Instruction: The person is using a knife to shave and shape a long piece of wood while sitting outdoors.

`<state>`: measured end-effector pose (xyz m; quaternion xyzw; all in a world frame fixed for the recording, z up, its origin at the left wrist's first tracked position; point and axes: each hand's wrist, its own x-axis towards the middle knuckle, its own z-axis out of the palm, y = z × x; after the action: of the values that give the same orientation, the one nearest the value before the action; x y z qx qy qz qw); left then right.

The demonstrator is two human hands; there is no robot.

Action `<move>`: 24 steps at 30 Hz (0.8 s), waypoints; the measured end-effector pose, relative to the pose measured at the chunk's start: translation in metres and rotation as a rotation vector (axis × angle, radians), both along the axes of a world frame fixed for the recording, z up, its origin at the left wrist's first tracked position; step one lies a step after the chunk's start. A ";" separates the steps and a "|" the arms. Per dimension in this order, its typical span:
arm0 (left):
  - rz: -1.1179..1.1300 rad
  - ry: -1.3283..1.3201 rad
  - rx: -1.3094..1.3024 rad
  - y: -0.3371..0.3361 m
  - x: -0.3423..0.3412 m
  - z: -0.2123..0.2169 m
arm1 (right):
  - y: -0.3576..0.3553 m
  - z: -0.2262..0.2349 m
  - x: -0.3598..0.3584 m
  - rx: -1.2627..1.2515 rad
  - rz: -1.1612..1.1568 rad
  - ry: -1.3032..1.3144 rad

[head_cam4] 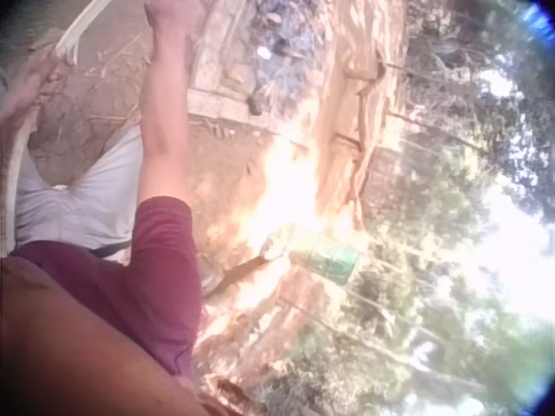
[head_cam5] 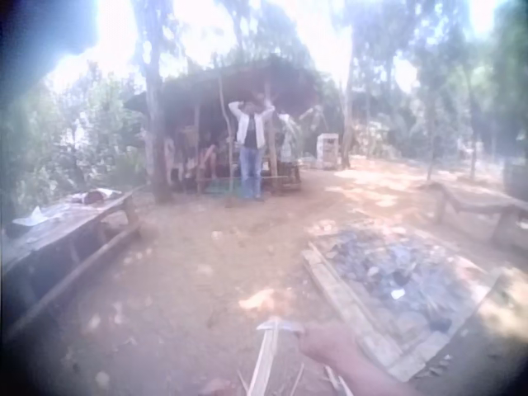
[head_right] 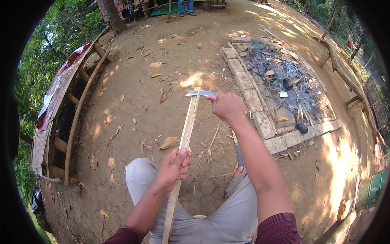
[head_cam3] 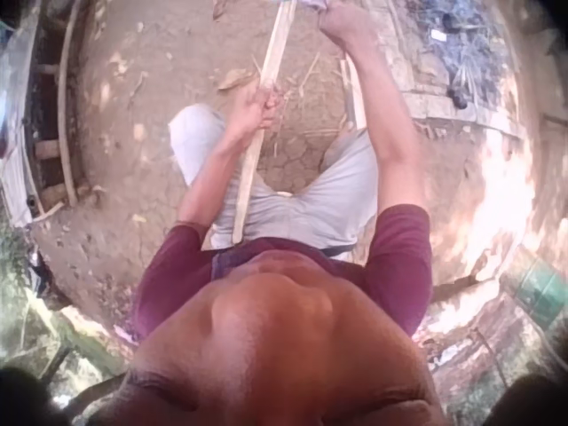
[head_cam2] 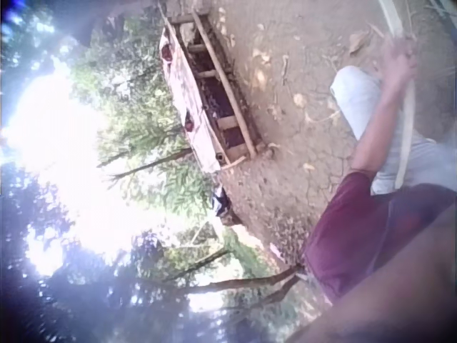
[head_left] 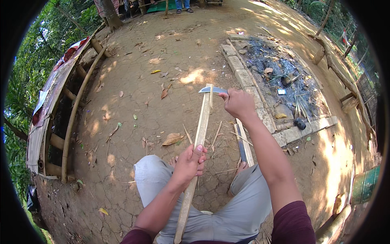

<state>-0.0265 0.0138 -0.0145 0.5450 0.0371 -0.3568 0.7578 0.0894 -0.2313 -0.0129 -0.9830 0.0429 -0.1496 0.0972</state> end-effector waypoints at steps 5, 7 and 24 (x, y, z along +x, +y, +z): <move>0.040 -0.006 0.065 0.000 -0.003 -0.005 | 0.010 -0.003 0.001 0.052 -0.001 0.084; 0.048 -0.023 0.088 -0.002 -0.004 -0.004 | 0.013 -0.002 0.005 0.110 -0.013 0.151; 0.293 -1.024 0.849 0.040 0.024 0.063 | 0.056 0.000 -0.020 1.463 0.011 0.467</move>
<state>-0.0025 0.0536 0.0484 0.8848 -0.1161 0.0981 0.4406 0.0696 -0.1750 -0.0128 -0.6747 0.1453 0.1290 0.7120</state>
